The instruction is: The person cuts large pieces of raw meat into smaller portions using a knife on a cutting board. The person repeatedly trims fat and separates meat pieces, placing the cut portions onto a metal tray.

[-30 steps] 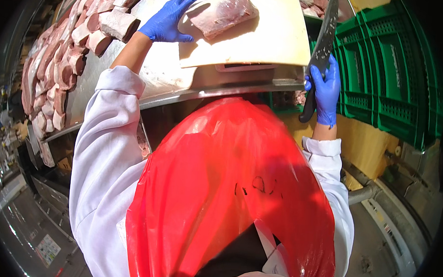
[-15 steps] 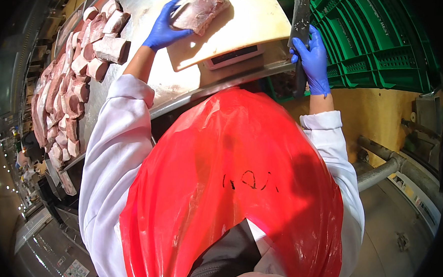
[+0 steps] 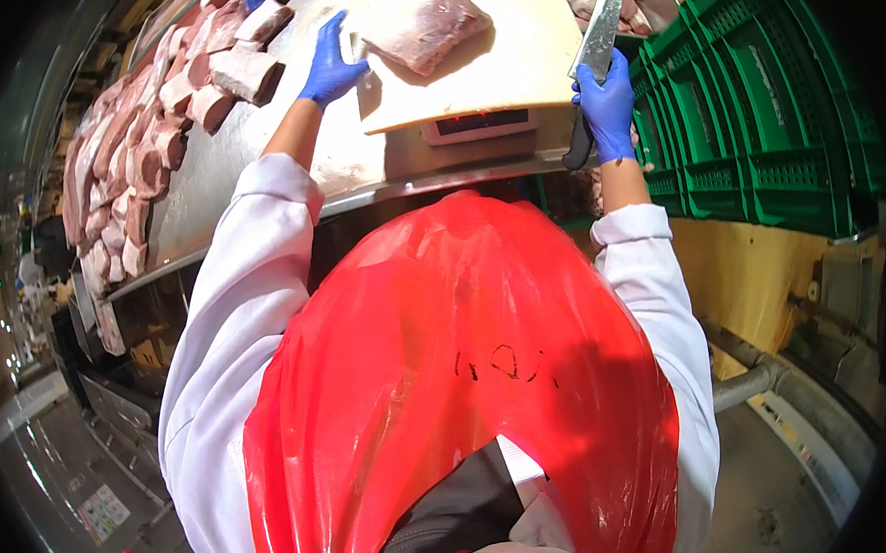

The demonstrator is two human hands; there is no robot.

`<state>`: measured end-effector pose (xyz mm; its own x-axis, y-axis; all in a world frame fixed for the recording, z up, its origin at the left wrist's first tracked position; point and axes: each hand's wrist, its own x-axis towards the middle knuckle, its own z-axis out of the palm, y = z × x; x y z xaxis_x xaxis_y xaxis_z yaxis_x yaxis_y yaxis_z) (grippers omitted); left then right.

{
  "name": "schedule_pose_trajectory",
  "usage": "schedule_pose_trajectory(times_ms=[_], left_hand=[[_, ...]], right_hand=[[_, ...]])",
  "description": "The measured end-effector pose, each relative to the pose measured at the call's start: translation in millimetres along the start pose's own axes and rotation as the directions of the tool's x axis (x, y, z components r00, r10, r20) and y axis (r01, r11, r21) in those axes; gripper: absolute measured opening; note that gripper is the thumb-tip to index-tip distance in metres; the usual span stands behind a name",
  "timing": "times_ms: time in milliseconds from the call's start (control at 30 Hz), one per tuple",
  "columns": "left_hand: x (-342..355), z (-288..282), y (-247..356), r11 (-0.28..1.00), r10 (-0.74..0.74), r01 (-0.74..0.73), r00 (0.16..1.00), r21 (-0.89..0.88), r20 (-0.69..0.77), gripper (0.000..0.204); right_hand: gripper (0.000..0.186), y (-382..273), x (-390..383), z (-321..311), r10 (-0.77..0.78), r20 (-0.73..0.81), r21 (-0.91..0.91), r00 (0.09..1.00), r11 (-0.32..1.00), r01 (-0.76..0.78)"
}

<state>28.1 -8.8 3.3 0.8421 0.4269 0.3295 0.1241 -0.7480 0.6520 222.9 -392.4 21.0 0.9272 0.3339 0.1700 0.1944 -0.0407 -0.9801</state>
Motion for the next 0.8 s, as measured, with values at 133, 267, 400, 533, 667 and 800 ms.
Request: schedule_pose_trajectory(times_ms=[133, 267, 400, 533, 667, 800], left_hand=[[19.1, 11.5, 58.7, 0.982, 0.107, -0.064, 0.965, -0.18, 0.241, 0.094], [-2.0, 48.8, 93.6, 0.99, 0.067, -0.068, 0.998, -0.125, -0.007, 0.072], [-29.1, 49.2, 105.0, 0.985, 0.122, -0.127, 0.991, -0.117, -0.047, 0.038], [-40.2, 32.5, 97.4, 0.954, 0.29, -0.295, 0.953, -0.052, -0.092, 0.019], [-38.3, 28.8, 96.5, 0.969, 0.235, -0.236, 0.972, -0.074, -0.027, 0.016], [-40.6, 29.3, 91.6, 0.959, 0.257, -0.262, 0.964, -0.11, -0.064, 0.014]], right_hand=[[0.065, -27.1, 1.2, 55.8, 0.134, 0.296, 0.276, 0.946, 0.936, -0.219], [0.045, -13.9, 49.7, 114.4, -0.02, 0.458, 0.417, 0.888, 0.888, -0.196], [0.044, 5.0, 97.6, 105.2, -0.006, 0.547, 0.3, 0.837, 0.935, -0.19], [0.048, -26.8, 54.5, 101.2, 0.028, 0.481, -0.022, 0.876, 1.0, -0.02], [0.058, -60.4, -11.4, 101.7, -0.162, 0.367, -0.119, 0.916, 0.968, 0.219], [0.071, -85.0, -61.2, 118.8, -0.295, 0.422, -0.472, 0.857, 0.736, 0.485]])
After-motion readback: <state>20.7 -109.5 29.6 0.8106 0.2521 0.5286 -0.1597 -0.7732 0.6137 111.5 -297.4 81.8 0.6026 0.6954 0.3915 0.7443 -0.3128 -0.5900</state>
